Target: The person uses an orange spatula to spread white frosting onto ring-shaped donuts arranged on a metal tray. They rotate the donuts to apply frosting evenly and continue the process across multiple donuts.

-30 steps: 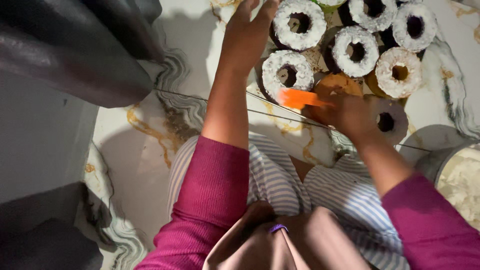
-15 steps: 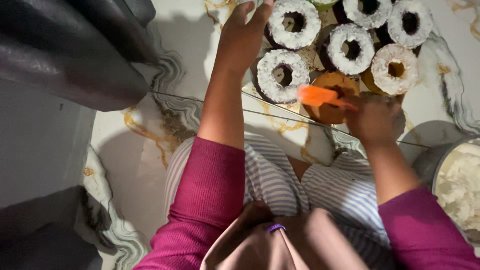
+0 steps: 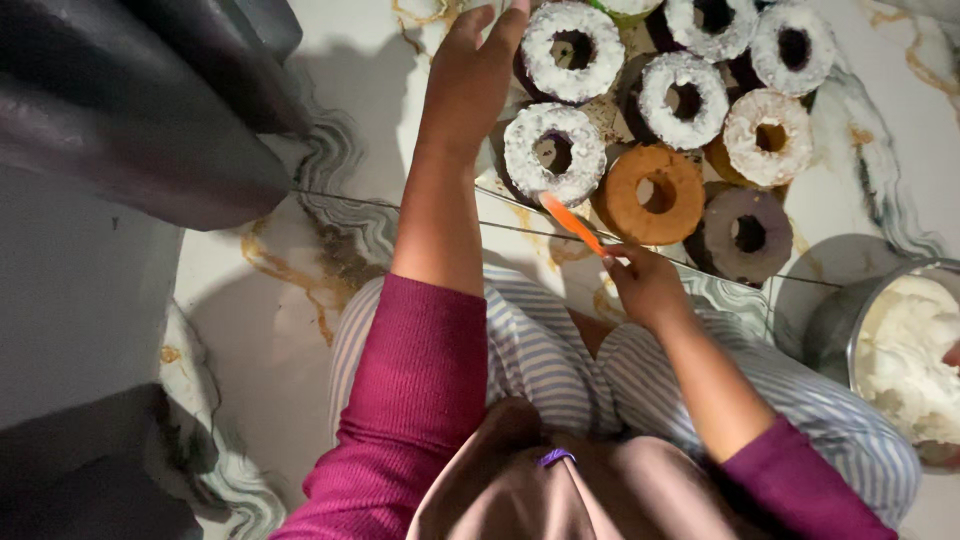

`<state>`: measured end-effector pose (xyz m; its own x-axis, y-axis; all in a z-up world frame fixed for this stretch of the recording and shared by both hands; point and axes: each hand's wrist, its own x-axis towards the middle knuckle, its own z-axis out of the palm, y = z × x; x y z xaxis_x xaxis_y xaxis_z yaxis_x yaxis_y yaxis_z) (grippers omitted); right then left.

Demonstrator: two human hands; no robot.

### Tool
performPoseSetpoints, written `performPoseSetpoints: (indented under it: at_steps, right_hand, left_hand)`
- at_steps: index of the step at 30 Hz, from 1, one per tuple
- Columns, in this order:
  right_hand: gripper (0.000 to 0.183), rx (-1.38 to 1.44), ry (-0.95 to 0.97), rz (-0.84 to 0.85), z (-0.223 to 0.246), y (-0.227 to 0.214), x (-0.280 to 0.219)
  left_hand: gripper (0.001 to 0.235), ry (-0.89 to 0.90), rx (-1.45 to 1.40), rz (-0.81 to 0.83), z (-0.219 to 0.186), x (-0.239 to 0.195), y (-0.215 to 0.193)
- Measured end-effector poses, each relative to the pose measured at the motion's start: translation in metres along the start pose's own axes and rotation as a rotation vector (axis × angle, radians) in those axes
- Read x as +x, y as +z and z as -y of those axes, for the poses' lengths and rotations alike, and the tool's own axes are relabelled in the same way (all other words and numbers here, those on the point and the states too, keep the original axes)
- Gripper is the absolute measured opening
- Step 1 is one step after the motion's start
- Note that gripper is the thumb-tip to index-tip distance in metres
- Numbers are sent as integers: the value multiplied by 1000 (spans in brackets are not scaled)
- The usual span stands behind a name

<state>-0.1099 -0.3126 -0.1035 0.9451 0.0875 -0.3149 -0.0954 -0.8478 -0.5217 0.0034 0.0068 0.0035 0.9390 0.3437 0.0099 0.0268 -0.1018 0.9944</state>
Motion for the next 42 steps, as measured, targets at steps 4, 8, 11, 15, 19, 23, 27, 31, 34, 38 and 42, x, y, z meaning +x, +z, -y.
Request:
performPoseSetpoints:
  at_steps: [4, 8, 11, 15, 19, 23, 27, 31, 34, 38, 42]
  right_hand:
    - [29, 20, 7, -181, 1, 1, -9]
    - [26, -88, -24, -133, 10, 15, -22]
    - [25, 33, -49, -50, 15, 26, -34]
    - [23, 131, -101, -229, 19, 31, -32]
    - [21, 64, -101, -207, 21, 30, -28]
    - [21, 38, -278, -213, 27, 38, -17]
    - [19, 165, -276, -291, 29, 25, 34]
    - [23, 31, -161, -318, 27, 15, 91]
    - [26, 118, -280, -300, 40, 23, 102]
    - [28, -20, -312, -178, 63, 23, 76]
    - [28, -140, -438, -114, 65, 0, 43]
  left_hand:
    - [80, 2, 7, 17, 5, -4, 2]
    - [81, -57, 2, 19, 10, 1, 1]
    - [83, -17, -84, 6, 14, 6, 3]
    - [81, 28, -23, -20, 14, 1, 3]
    - [84, -49, 12, 2, 4, -2, 0]
    - [86, -46, -8, -21, 3, -3, -1]
    - [86, -15, 26, -25, 6, 0, 1]
    - [87, -8, 14, -14, 8, 3, 4]
    - [86, 11, 26, -20, 8, 2, 3]
    - [85, 5, 57, -10, 7, 0, 1]
    - [86, 3, 10, -3, 3, -1, 2]
